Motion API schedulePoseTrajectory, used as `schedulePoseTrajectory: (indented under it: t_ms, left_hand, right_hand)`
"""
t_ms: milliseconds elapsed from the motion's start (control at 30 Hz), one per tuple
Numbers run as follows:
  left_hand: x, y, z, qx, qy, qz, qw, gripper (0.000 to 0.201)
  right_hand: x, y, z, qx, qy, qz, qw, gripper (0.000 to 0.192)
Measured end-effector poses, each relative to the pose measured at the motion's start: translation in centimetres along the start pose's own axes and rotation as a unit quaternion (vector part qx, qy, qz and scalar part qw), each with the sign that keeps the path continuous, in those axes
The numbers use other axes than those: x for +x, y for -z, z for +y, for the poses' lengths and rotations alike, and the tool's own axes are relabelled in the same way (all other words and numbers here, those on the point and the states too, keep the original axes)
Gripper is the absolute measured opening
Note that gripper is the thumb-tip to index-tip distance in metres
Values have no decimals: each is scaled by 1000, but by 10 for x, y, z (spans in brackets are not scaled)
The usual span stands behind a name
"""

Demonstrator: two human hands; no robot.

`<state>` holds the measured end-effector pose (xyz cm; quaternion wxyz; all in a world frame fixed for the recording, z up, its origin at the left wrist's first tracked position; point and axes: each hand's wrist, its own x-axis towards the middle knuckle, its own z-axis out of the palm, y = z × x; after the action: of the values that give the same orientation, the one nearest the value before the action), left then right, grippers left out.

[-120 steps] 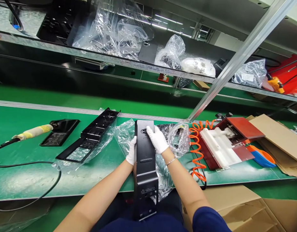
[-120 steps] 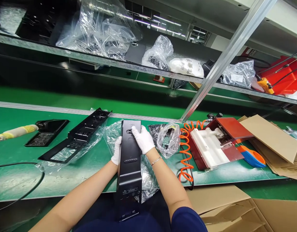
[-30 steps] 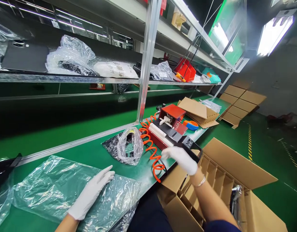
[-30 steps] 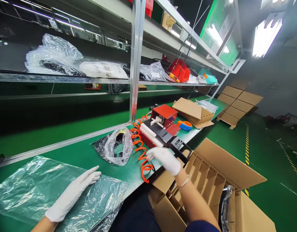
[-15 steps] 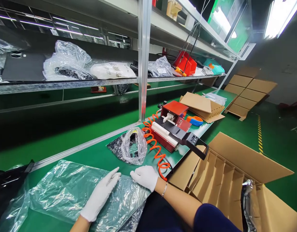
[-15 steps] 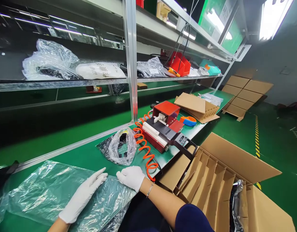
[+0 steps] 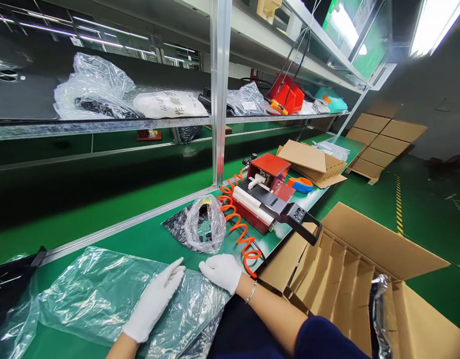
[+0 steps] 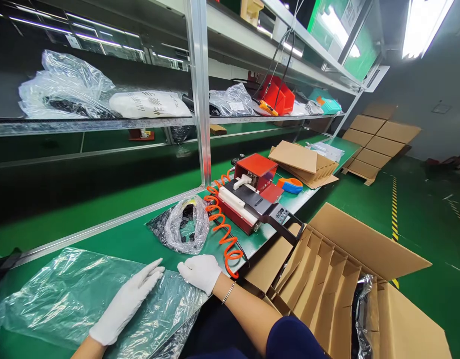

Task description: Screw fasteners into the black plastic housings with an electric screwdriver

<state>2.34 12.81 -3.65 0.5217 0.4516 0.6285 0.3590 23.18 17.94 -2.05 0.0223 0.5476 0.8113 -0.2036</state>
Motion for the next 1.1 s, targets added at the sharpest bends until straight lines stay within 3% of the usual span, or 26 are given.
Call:
schedulePoseTrajectory:
  t_ms: [400, 1100]
  left_hand:
    - [2, -1, 0, 8, 3, -10, 1000, 81]
    - [2, -2, -4, 56, -4, -18, 998, 89]
  right_hand:
    - [0, 0, 0, 4, -1, -2, 1000, 62]
    - [-1, 1, -8, 24, 6, 38, 999, 49]
